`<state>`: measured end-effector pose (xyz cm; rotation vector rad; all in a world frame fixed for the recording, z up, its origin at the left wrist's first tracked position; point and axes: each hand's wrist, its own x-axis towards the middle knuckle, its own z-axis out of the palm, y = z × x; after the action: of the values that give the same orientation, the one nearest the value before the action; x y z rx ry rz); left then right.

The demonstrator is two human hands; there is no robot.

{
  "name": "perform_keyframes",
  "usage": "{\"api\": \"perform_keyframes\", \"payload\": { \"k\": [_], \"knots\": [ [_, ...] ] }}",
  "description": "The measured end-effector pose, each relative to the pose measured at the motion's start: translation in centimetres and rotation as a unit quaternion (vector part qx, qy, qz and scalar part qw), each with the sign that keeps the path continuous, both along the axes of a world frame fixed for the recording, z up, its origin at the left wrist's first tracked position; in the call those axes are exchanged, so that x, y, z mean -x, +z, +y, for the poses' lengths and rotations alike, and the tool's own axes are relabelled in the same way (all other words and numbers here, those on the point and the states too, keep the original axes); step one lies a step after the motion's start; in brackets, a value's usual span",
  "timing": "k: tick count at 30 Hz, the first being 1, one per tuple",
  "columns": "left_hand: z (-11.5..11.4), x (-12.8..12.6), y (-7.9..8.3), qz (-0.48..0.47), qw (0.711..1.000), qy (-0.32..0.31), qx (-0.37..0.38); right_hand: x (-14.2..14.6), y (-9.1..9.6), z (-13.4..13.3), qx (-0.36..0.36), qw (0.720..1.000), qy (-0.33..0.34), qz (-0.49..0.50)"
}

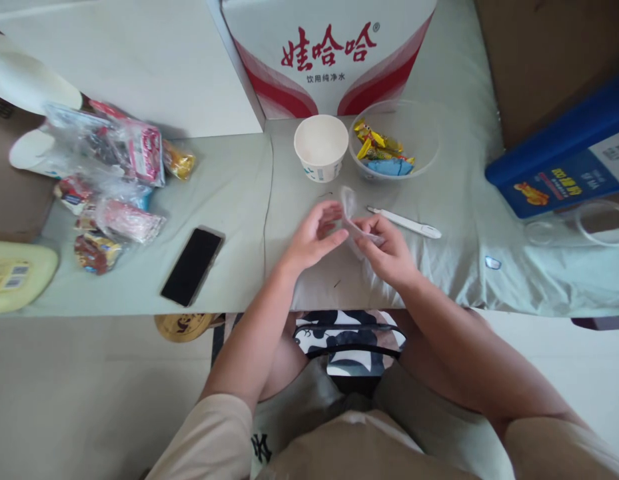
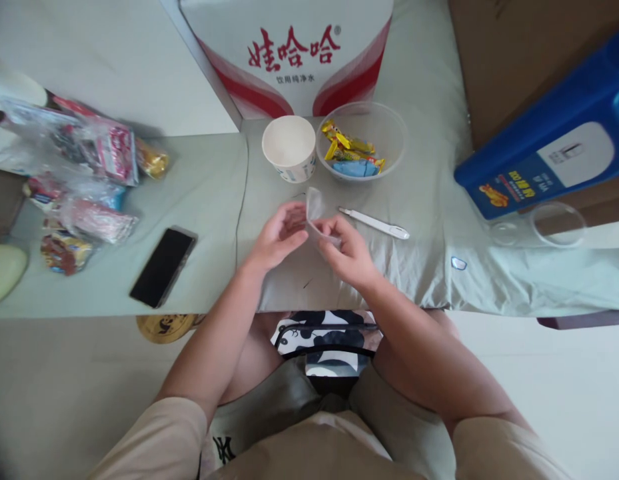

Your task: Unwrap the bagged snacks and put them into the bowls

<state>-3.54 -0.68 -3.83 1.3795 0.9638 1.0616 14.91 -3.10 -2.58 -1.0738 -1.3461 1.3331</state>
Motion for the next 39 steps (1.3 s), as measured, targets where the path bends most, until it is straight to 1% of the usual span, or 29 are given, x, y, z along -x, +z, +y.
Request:
{"api": "perform_keyframes", "payload": {
  "k": [2, 3, 4, 5, 7, 8, 9, 10, 11, 12, 13, 15, 16, 18, 20, 21, 23, 24, 26, 27, 28, 30, 31, 32, 33, 35, 37, 39],
  "knots": [
    [-0.2, -0.8, 0.2, -0.011, 0.998, -0.048, 0.03, 0.5, -0.2, -0.2, 0.027, 0.998, 0.041, 0.047],
    [-0.2, -1.0, 0.3, -0.009, 0.998, -0.052, 0.042, 0.6, -0.3, -0.2, 0.038, 0.996, 0.049, 0.06],
    [-0.2, -1.1, 0.3, -0.004, 0.998, -0.04, 0.05, 0.7, -0.4, -0.1, 0.048, 0.996, 0.045, 0.061],
    [-0.2, -1.2, 0.4, 0.003, 0.998, -0.017, 0.057, 0.8, -0.4, 0.0, 0.054, 0.997, 0.025, 0.048],
    [-0.3, -1.0, 0.6, 0.003, 0.997, 0.037, 0.074, 0.8, -0.4, 0.5, 0.049, 0.998, -0.047, -0.015],
    [-0.4, -0.9, 0.7, -0.008, 0.995, 0.053, 0.089, 0.8, -0.3, 0.7, 0.042, 0.995, -0.075, -0.044],
    [-0.6, -0.7, 0.9, -0.025, 0.992, 0.055, 0.109, 0.8, -0.1, 0.9, 0.034, 0.994, -0.08, -0.06],
    [-0.8, -0.5, 1.1, -0.042, 0.99, 0.046, 0.126, 0.8, 0.1, 1.1, 0.03, 0.996, -0.062, -0.062],
    [-1.0, -0.3, 1.4, -0.054, 0.989, 0.036, 0.135, 0.8, 0.3, 1.2, 0.028, 0.998, -0.028, -0.054],
    [-1.2, 0.0, 1.6, -0.053, 0.989, 0.035, 0.134, 0.8, 0.6, 1.3, 0.026, 0.999, 0.008, -0.043],
    [-1.4, 0.3, 1.7, -0.039, 0.991, 0.048, 0.122, 0.8, 0.8, 1.4, 0.023, 0.999, 0.031, -0.036],
    [-1.4, 1.1, 1.7, 0.02, 0.99, 0.116, 0.078, 0.5, 1.3, 1.4, 0.009, 0.998, 0.039, -0.057],
    [-1.3, 1.6, 1.6, 0.055, 0.984, 0.156, 0.058, 0.2, 1.6, 1.3, 0.006, 0.996, 0.042, -0.079],
    [-1.0, 2.5, 1.1, 0.112, 0.971, 0.21, 0.038, -0.5, 1.9, 1.2, 0.022, 0.988, 0.082, -0.132],
    [-0.8, 3.2, 0.6, 0.14, 0.958, 0.247, 0.035, -1.1, 2.1, 1.0, 0.04, 0.971, 0.136, -0.192],
    [-0.6, 3.5, 0.6, 0.149, 0.951, 0.271, 0.027, -1.4, 2.1, 1.0, 0.037, 0.961, 0.156, -0.223],
    [-0.1, 3.6, 1.2, 0.179, 0.926, 0.333, -0.012, -1.8, 2.2, 0.9, 0.011, 0.942, 0.187, -0.277],
    [0.5, 3.4, 1.8, 0.205, 0.907, 0.365, -0.041, -1.9, 2.2, 0.9, -0.004, 0.934, 0.201, -0.296],
    [2.4, 2.7, 3.7, 0.27, 0.865, 0.411, -0.097, -1.9, 2.2, 1.1, -0.024, 0.918, 0.227, -0.323],
    [3.8, 2.2, 4.8, 0.305, 0.85, 0.414, -0.119, -1.9, 2.2, 1.2, -0.029, 0.912, 0.238, -0.332],
    [5.5, 1.5, 5.9, 0.341, 0.84, 0.4, -0.132, -1.8, 2.2, 1.4, -0.034, 0.906, 0.249, -0.34],
    [9.5, -0.3, 7.7, 0.419, 0.834, 0.334, -0.128, -1.7, 2.1, 1.8, -0.044, 0.896, 0.268, -0.353],
    [11.6, -1.2, 8.2, 0.461, 0.832, 0.289, -0.11, -1.6, 2.1, 2.0, -0.048, 0.891, 0.275, -0.359],
    [13.6, -2.2, 8.4, 0.509, 0.824, 0.235, -0.08, -1.5, 2.2, 2.1, -0.052, 0.886, 0.281, -0.365],
    [15.4, -3.1, 8.3, 0.555, 0.811, 0.18, -0.039, -1.3, 2.2, 2.2, -0.054, 0.881, 0.285, -0.373],
    [18.2, -4.5, 7.3, 0.571, 0.808, 0.144, -0.002, -1.1, 2.4, 2.4, -0.056, 0.871, 0.292, -0.391],
    [19.7, -5.2, 6.2, 0.555, 0.825, 0.097, 0.052, -0.9, 2.5, 2.5, -0.058, 0.86, 0.302, -0.408],
    [20.0, -5.2, 5.8, 0.461, 0.881, 0.092, 0.061, -0.8, 2.6, 2.6, -0.063, 0.852, 0.31, -0.418]
  ]
}}
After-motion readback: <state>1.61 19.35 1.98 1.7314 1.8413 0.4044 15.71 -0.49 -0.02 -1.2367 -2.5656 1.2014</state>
